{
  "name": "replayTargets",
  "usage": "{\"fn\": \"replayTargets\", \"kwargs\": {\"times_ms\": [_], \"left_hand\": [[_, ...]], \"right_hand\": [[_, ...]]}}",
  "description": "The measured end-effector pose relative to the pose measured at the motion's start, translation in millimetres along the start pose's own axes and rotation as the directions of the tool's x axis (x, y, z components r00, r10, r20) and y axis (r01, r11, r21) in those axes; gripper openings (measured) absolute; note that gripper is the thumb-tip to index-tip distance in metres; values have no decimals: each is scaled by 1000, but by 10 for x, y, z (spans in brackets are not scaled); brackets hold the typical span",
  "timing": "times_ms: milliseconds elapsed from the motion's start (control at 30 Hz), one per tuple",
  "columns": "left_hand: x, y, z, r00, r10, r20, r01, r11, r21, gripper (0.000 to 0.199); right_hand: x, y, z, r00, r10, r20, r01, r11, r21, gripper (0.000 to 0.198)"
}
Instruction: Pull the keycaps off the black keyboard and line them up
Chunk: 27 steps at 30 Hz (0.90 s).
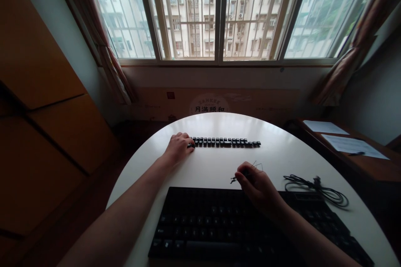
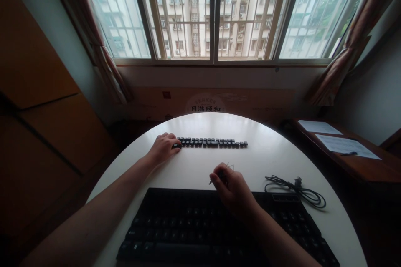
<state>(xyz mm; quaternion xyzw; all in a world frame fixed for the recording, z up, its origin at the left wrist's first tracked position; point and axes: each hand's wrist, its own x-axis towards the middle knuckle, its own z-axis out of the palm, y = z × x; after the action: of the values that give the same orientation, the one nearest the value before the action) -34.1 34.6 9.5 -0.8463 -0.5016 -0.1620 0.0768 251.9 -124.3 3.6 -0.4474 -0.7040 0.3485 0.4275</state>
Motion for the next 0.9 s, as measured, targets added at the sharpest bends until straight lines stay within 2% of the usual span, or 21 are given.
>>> {"fn": "replayTargets", "kwargs": {"times_ms": [433, 500, 567, 633, 700, 733, 800, 900], "left_hand": [[1, -53, 38, 998, 16, -64, -13, 999, 50, 22], [9, -43, -43, 995, 24, -99, -18, 998, 56, 20], [25, 35, -192, 982, 31, -185, -18, 997, 70, 18], [30, 211, -382, 955, 27, -295, 1, 996, 94, 19], [5, 481, -559, 938, -3, -347, 40, 994, 99, 19], [-22, 638, -623, 947, -18, -321, 48, 995, 87, 19], [-93, 948, -672, 985, -10, -173, 19, 998, 52, 21], [-186, 1281, -549, 997, 56, 54, -55, 998, -30, 23]], "right_hand": [[-1, 24, 3, 1000, -12, -14, 12, 1000, 13, 30], [2, 28, -7, 1000, -17, -6, 17, 1000, 13, 29], [2, 11, -27, 999, -35, -6, 35, 999, -1, 28], [-10, -40, -50, 998, -65, -12, 65, 998, -28, 27], [-40, -128, -65, 996, -92, -3, 92, 994, -51, 26], [-62, -180, -65, 995, -98, 12, 99, 994, -50, 25], [-113, -281, -43, 993, -96, 66, 97, 995, -8, 23], [-179, -361, 44, 983, -80, 166, 64, 993, 100, 23]]}}
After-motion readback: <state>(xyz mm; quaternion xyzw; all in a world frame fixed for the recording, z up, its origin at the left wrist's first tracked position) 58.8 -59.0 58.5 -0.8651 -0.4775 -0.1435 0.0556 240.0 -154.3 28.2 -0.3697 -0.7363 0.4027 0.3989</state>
